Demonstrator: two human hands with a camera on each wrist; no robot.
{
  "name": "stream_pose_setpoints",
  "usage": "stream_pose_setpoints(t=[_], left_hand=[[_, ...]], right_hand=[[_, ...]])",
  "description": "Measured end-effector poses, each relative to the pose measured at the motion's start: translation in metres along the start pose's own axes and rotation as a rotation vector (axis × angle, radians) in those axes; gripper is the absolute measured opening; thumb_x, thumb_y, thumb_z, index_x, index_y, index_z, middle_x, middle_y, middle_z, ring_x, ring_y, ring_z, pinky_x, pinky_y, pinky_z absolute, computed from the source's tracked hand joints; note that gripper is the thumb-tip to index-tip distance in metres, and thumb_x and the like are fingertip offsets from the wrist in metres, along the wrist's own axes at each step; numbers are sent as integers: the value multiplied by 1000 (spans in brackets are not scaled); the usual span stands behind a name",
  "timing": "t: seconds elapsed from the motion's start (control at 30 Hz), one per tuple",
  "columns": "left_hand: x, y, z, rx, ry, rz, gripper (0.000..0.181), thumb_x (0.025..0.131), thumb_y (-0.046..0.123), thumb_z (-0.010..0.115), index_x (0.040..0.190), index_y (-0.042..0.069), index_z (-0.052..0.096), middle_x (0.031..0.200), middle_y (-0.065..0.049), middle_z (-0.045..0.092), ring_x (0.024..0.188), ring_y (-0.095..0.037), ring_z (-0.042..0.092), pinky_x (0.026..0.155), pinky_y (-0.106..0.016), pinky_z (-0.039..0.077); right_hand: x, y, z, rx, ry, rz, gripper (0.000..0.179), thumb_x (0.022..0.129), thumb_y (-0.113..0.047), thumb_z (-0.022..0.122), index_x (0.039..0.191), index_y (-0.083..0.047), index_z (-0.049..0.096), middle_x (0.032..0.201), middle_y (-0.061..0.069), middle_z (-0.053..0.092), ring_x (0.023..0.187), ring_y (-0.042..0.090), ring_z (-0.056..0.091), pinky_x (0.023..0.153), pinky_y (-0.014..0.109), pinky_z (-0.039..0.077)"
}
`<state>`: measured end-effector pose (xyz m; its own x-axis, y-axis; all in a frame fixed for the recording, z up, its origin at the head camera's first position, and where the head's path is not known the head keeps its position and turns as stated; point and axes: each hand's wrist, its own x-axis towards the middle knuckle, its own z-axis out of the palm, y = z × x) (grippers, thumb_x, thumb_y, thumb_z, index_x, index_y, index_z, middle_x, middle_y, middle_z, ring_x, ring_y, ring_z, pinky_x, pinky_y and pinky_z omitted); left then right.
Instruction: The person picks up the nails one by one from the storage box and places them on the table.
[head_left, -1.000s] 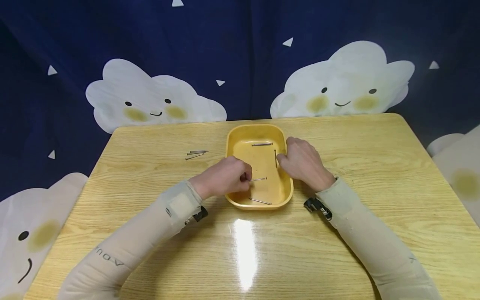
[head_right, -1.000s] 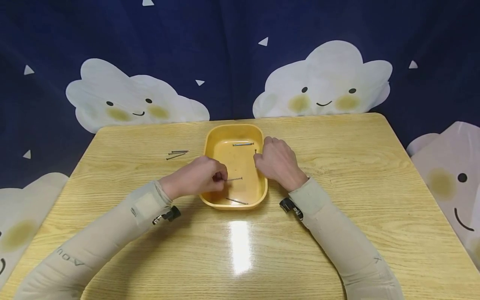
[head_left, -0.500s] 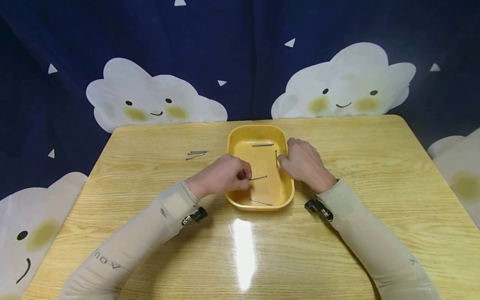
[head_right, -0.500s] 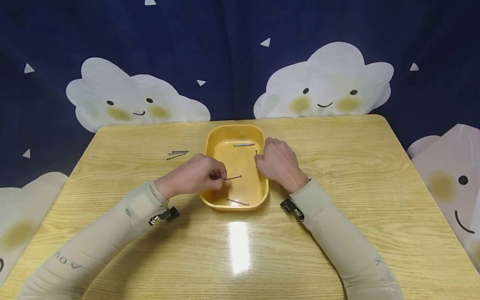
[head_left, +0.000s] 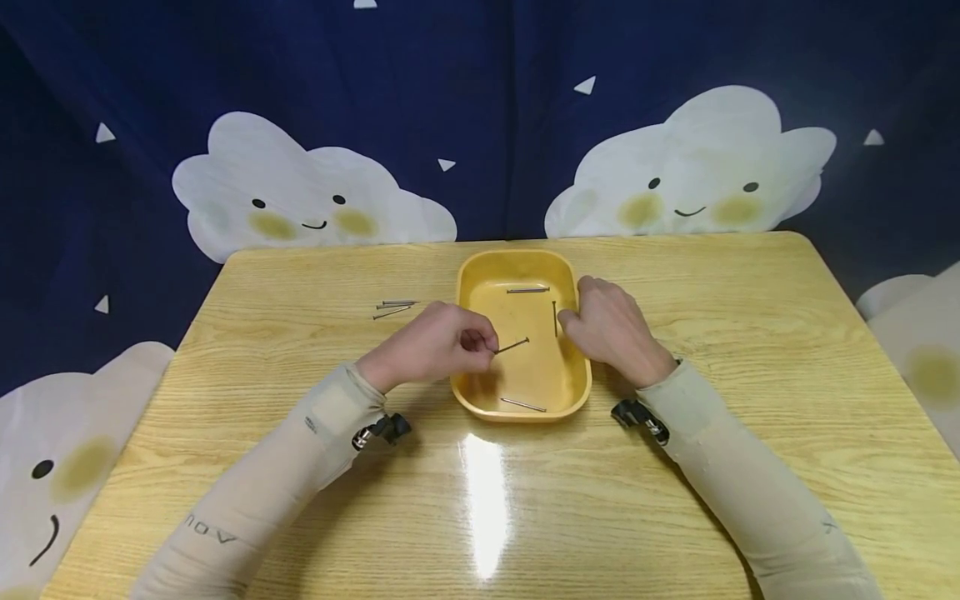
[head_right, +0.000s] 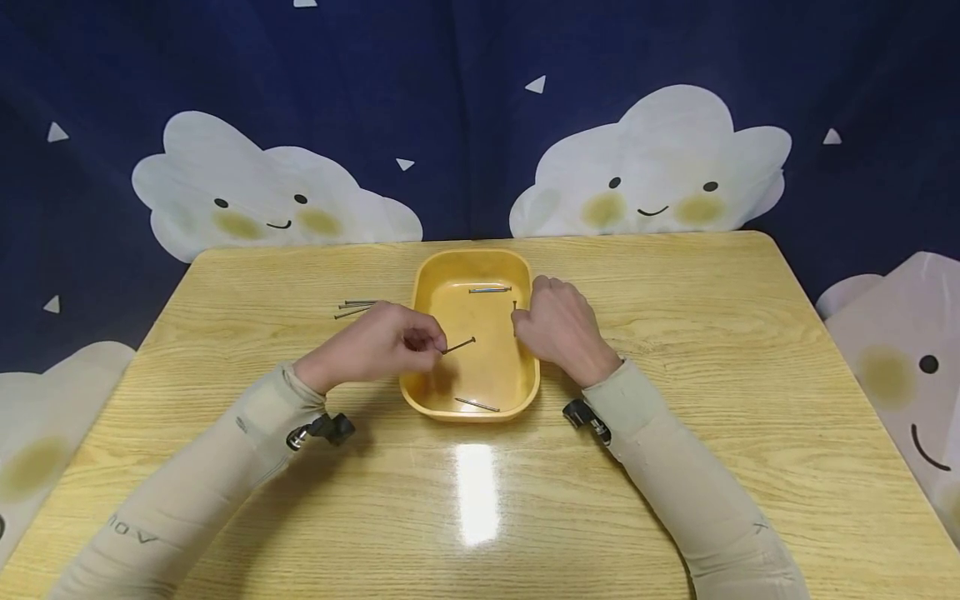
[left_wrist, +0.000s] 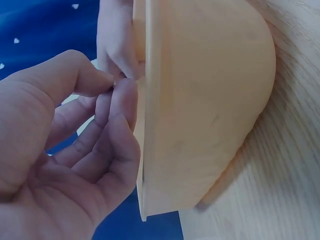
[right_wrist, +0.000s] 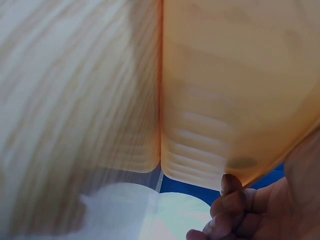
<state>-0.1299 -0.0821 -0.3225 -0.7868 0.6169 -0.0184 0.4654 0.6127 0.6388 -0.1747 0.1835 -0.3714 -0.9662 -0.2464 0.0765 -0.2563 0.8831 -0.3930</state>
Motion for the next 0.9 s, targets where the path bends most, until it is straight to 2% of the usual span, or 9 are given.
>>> stream_pose_setpoints(t=[0.13, 0.3, 0.53, 0.9], left_hand=[[-2, -3, -2, -46, 30, -43, 12, 88, 11, 70, 97, 8, 77, 88, 0, 76, 80, -8, 68, 79, -24, 58], [-3, -10, -3, -102, 76, -64, 10, 89, 11, 71, 97, 9, 76, 88, 0, 75, 80, -10, 66, 78, -25, 56], [-6, -18, -7, -245, 73, -99, 15, 88, 10, 72, 101, 5, 76, 90, -2, 74, 81, -12, 64, 77, -24, 54], [-12, -30, -8, -446, 72, -168, 19, 92, 7, 66, 107, -2, 73, 94, -9, 75, 86, -16, 73, 76, -23, 57]], right_hand=[[0, 0, 0, 1, 10, -4, 22, 93, -23, 53, 86, -2, 55, 78, 13, 54, 69, 30, 53, 58, 36, 40], [0, 0, 0, 1, 13, -7, 22, 92, -23, 53, 85, -3, 55, 77, 13, 54, 69, 30, 53, 58, 36, 40], [0, 0, 0, 6, 7, -7, 22, 92, -23, 53, 86, -2, 55, 77, 13, 53, 69, 30, 52, 58, 36, 39], [0, 1, 1, 5, 8, -5, 22, 92, -23, 52, 86, -3, 54, 77, 13, 53, 69, 30, 52, 58, 36, 39]])
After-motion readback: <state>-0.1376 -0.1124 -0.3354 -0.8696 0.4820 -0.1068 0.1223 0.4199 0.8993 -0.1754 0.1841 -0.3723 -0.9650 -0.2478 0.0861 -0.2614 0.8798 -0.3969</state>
